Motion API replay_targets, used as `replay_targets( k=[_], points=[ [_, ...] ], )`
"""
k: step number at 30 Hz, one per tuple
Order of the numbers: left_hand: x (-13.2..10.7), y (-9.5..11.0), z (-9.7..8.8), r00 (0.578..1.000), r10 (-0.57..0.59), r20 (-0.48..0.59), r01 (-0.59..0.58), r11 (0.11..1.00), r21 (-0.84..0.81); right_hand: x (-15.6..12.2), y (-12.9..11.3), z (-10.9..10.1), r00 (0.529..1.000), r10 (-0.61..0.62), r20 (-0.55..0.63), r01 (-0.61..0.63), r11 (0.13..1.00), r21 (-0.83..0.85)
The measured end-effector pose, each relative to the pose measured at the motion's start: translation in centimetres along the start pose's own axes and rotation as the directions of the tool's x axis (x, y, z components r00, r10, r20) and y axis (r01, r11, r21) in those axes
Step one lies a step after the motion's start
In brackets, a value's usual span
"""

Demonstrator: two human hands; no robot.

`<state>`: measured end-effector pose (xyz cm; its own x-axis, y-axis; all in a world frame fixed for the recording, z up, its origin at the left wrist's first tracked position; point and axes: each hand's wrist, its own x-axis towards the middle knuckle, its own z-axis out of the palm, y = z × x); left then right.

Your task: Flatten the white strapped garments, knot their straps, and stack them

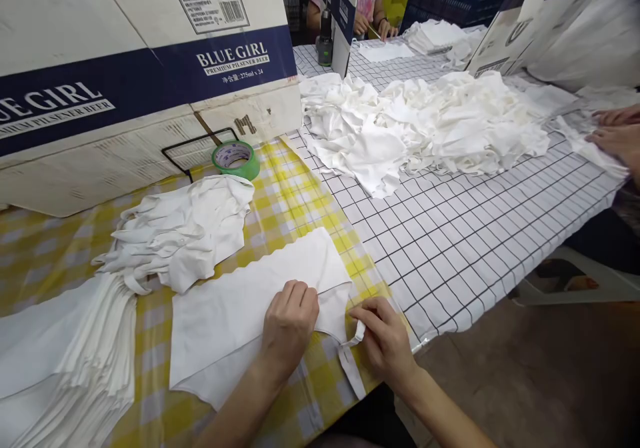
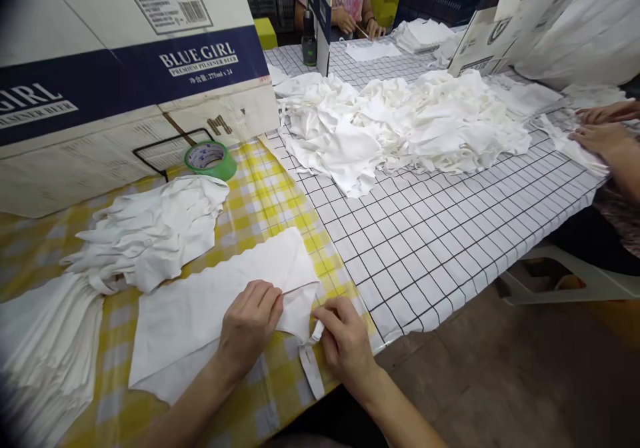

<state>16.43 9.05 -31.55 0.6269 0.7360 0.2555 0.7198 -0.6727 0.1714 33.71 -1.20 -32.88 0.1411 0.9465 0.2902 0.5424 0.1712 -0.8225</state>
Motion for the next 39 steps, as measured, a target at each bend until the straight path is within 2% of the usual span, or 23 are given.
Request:
replay_targets(
  k=[3,5,6,7,8,9,10,11,12,15,18,21,24,33,39],
  points=[
    [0.0,0.0,0.0,1.0,0.006,-0.012,-0.006,0.999,-0.047,0.7,-1.2,0.1,0.997,0.066,0.025,-0.068,0.993,0.095],
    [-0.1,0.0,0.0,1.0,0.003,-0.028,-0.005,0.997,-0.079,1.3,-2.3,0.3,0.961,0.252,0.114,-0.273,0.933,0.237],
    [-0.2,-0.1,0.1,0.999,-0.003,-0.038,-0.001,0.995,-0.096,1.8,-2.9,0.4,0.907,0.379,0.182,-0.419,0.848,0.325],
    [-0.3,-0.1,0.2,0.999,-0.009,-0.051,0.003,0.994,-0.113,2.3,-3.4,0.5,0.825,0.497,0.268,-0.565,0.714,0.413],
    [-0.4,-0.2,0.3,0.998,-0.017,-0.064,0.009,0.991,-0.13,2.8,-3.8,0.6,0.73,0.579,0.363,-0.678,0.546,0.492],
    [-0.5,-0.2,0.4,0.997,-0.023,-0.076,0.011,0.989,-0.146,3.3,-4.1,0.7,0.642,0.617,0.455,-0.747,0.369,0.553],
    [-0.6,-0.3,0.4,0.996,-0.027,-0.087,0.012,0.987,-0.163,3.9,-4.4,0.8,0.581,0.616,0.532,-0.773,0.212,0.598],
    [-0.6,-0.4,0.5,0.995,-0.03,-0.095,0.012,0.984,-0.179,4.4,-4.5,1.0,0.547,0.593,0.591,-0.773,0.088,0.628],
    [-0.7,-0.5,0.6,0.995,-0.032,-0.097,0.012,0.981,-0.196,4.8,-4.6,1.2,0.535,0.564,0.628,-0.761,-0.001,0.649],
    [-0.7,-0.8,0.5,0.997,-0.03,-0.075,0.011,0.97,-0.244,5.7,-4.5,2.2,0.555,0.531,0.64,-0.687,-0.141,0.713],
    [-0.5,-0.9,0.3,0.999,-0.025,-0.043,0.012,0.959,-0.282,6.1,-4.2,3.4,0.576,0.603,0.553,-0.588,-0.165,0.792],
    [-0.4,-0.9,0.2,0.999,-0.027,-0.031,0.016,0.954,-0.299,6.2,-3.9,4.2,0.563,0.68,0.47,-0.523,-0.147,0.839],
    [-0.4,-0.9,0.2,0.999,-0.024,-0.032,0.014,0.955,-0.295,6.2,-3.8,4.4,0.563,0.704,0.433,-0.487,-0.14,0.862],
    [-0.9,-0.9,0.4,0.999,0.001,-0.034,-0.01,0.969,-0.246,6.3,-3.6,4.6,0.546,0.724,0.422,-0.615,0.004,0.789],
    [-0.9,-1.0,0.4,1.0,0.008,-0.019,-0.012,0.974,-0.227,6.4,-3.2,4.9,0.541,0.727,0.422,-0.638,0.029,0.77]
  ],
)
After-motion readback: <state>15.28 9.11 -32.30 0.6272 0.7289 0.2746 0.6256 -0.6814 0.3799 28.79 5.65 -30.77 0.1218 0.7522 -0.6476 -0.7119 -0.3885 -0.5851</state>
